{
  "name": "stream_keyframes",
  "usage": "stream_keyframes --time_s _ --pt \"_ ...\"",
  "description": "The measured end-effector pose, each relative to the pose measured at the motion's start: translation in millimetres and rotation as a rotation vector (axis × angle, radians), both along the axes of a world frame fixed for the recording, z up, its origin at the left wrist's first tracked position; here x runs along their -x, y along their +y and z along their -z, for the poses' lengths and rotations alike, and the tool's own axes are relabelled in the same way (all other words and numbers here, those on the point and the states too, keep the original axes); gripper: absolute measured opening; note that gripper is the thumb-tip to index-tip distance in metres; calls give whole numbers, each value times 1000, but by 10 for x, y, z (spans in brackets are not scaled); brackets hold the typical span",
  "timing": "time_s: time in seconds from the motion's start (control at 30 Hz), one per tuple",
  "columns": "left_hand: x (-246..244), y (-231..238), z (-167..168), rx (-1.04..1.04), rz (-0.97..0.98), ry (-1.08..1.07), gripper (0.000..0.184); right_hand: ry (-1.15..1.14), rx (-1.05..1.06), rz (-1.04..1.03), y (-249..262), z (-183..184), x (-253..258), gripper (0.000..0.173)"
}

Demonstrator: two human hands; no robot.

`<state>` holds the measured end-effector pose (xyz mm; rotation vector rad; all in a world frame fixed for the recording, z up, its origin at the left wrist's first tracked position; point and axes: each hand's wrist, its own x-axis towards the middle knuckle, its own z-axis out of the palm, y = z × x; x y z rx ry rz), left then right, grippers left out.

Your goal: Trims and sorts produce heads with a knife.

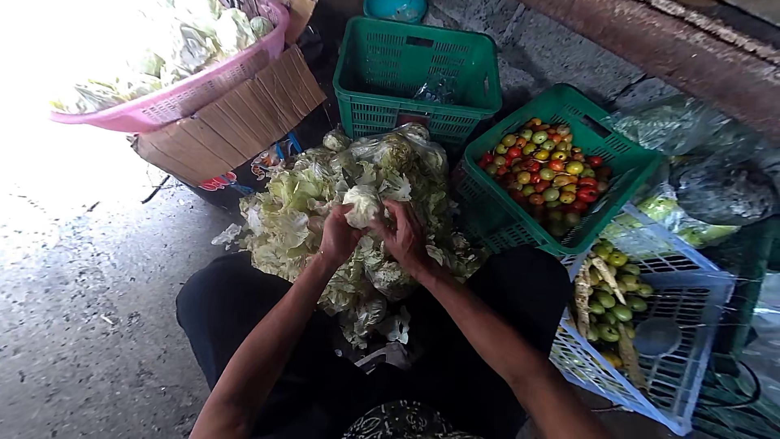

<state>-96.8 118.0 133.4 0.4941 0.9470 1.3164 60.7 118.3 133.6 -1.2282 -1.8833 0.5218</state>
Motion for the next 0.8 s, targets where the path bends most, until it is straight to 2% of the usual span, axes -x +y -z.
stream_keyframes --time_s 0.03,0.07,0.1,0.13,0.2,0.3,0.4,0.43,0.47,0.5,0.53,0.57,0.63,0.67,0.73,0.8 --pt "-22 -26 33 -58 34 119 31 42 13 -27 -25 -68 20 65" --pt "-35 -45 72 -104 70 196 38 58 42 -42 -35 -109 30 73" --pt "-49 -51 100 -128 85 247 46 54 54 -45 -24 -122 26 74" --pt "-56 -57 107 -140 91 284 52 48 58 -46 -5 -123 8 71" --pt "-38 -55 99 -154 92 316 59 63 44 -67 47 -119 -44 54" --pt "29 -6 156 -210 116 324 62 83 -33 -105 103 -103 -109 32" --pt "58 10 178 -234 143 314 71 122 -52 -100 91 -74 -112 35" --pt "49 6 162 -226 130 281 70 170 33 -88 77 -72 -99 43" --pt "42 0 154 -217 105 239 68 235 186 -75 55 -92 -81 59" --pt "35 -3 158 -215 72 207 69 316 376 -61 45 -106 -62 79" --pt "31 -2 174 -223 42 193 72 412 588 -57 45 -105 -43 90" --pt "30 0 198 -241 20 190 78 530 775 -71 51 -55 -16 86" --pt "21 -1 210 -264 7 254 84 758 1022 -155 44 -19 42 59" --pt "20 -7 201 -276 28 330 79 835 1052 -185 44 -11 59 53" --pt "35 -27 149 -303 83 495 69 940 1020 -191 69 20 43 54" --pt "69 -38 110 -314 104 615 68 1024 972 -176 115 40 -29 54"
